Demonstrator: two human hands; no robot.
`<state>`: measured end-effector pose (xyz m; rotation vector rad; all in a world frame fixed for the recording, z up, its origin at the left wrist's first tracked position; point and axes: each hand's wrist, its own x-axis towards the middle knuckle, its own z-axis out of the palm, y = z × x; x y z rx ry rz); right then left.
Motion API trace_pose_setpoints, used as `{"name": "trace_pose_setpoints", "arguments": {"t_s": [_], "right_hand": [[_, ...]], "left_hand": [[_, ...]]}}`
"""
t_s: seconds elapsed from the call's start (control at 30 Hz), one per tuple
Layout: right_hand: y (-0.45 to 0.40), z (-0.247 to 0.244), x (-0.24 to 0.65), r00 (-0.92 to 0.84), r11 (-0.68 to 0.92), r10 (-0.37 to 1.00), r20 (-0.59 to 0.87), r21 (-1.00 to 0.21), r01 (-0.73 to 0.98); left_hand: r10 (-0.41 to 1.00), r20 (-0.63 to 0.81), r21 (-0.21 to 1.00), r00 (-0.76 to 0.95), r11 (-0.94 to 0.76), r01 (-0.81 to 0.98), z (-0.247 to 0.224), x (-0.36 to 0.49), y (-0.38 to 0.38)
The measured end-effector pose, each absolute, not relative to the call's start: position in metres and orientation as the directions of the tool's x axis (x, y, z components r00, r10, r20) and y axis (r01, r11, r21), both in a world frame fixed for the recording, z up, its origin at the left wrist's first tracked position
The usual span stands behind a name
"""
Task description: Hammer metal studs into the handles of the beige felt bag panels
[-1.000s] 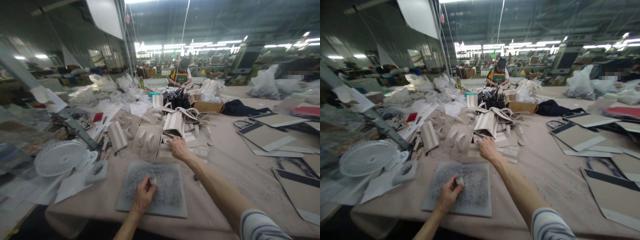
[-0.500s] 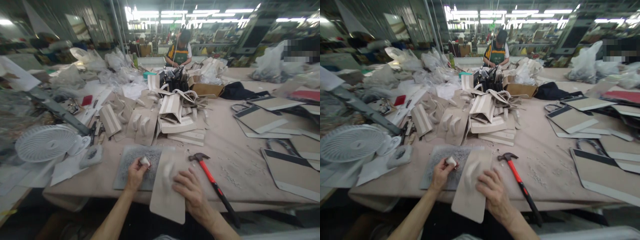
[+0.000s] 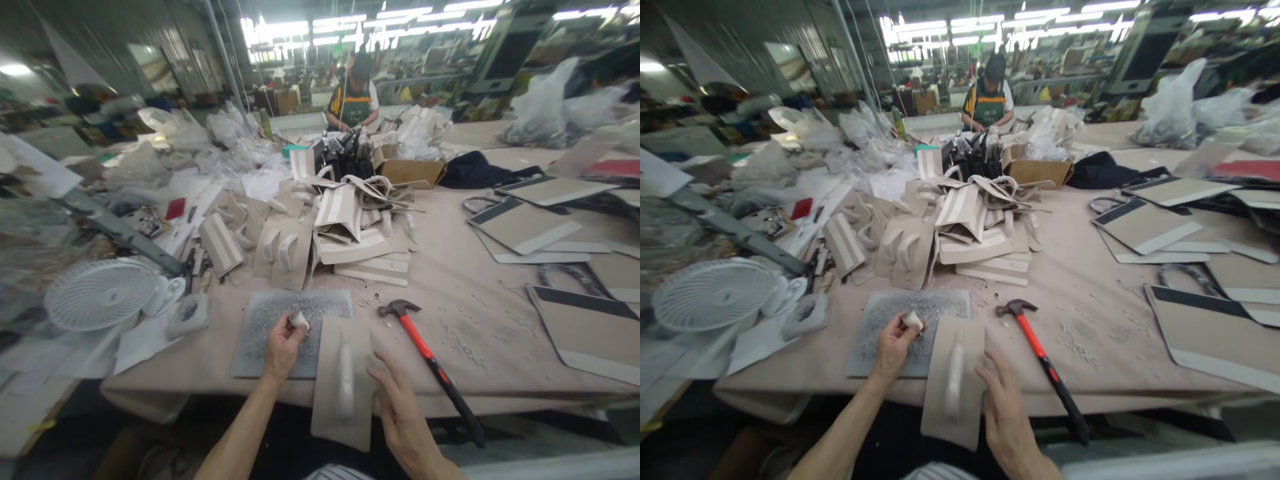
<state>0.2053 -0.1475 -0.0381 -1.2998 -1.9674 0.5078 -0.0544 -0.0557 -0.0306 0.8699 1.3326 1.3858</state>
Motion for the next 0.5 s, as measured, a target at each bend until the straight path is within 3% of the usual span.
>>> {"name": "trace_pose_setpoints", "arguments": {"t_s": [0.13,0.33,0.5], "right_hand": [[-0.136,-0.026,0.187,-0.042,0.237,0.958,0.285,-0.697,0.677],[-0.134,-0.017,0.127,-0.113,0.056,0.992,-0.059,-0.599,0.799],[-0.116,-0.016,0.133,-0.033,0.013,0.999,-0.015,-0.7,0.714]], "left_hand": [[0.923,-0.128,0.984,-0.363,0.072,-0.163,-0.037,-0.08,-0.072],[0.901,-0.106,0.987,-0.42,0.042,-0.158,-0.043,-0.102,-0.086],[0.889,-0.122,0.982,-0.441,0.045,-0.181,-0.041,-0.108,-0.096]]}}
